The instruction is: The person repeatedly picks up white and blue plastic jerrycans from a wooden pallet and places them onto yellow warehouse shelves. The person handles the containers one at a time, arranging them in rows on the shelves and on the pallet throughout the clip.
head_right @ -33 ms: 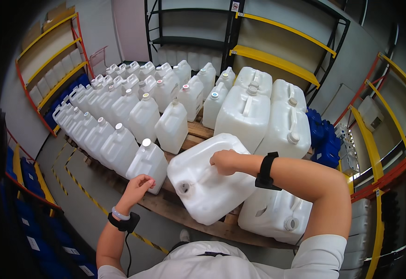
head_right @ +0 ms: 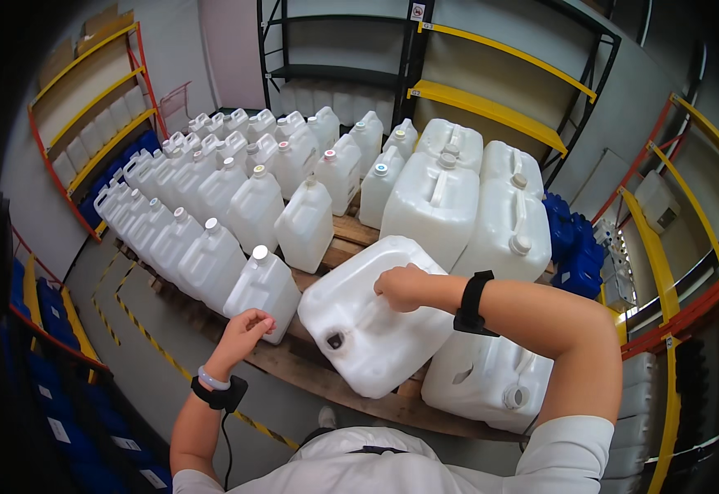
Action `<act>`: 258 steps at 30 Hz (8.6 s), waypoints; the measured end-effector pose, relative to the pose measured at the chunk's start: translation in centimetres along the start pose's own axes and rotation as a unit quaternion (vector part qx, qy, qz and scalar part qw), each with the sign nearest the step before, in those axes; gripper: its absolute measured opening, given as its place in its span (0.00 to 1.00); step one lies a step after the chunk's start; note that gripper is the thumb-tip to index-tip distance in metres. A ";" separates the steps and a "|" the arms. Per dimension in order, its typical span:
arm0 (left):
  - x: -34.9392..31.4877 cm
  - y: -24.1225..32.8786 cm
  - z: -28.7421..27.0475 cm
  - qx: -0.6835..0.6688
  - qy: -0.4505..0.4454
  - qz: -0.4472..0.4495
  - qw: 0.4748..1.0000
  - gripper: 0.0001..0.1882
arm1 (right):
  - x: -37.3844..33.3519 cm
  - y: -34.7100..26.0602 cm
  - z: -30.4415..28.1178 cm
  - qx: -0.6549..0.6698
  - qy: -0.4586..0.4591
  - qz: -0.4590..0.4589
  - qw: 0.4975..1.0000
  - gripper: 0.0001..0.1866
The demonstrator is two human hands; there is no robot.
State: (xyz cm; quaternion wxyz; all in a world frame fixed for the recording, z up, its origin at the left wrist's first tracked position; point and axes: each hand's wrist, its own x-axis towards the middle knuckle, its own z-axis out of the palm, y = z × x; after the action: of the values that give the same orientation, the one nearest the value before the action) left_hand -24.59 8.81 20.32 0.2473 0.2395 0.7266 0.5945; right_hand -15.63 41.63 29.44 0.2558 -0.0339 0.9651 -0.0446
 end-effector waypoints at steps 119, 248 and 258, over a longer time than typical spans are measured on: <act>15.2 8.2 4.4 0.225 -0.226 -0.026 0.948 0.19 | -13.0 2.3 10.5 0.556 0.406 0.223 0.690 0.26; -36.7 0.6 60.8 0.191 -0.751 0.309 0.552 0.20 | -67.9 -23.1 58.3 0.313 0.474 0.717 0.405 0.09; -36.4 1.7 76.1 0.199 -0.791 0.271 0.511 0.19 | -73.2 -13.7 63.2 0.381 0.463 0.715 0.358 0.09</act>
State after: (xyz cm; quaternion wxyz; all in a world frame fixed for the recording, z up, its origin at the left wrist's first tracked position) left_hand 52.33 42.48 11.74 0.4927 0.8386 0.2292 0.0373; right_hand 79.81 30.11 12.11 -0.3108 0.7962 0.4716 -0.2168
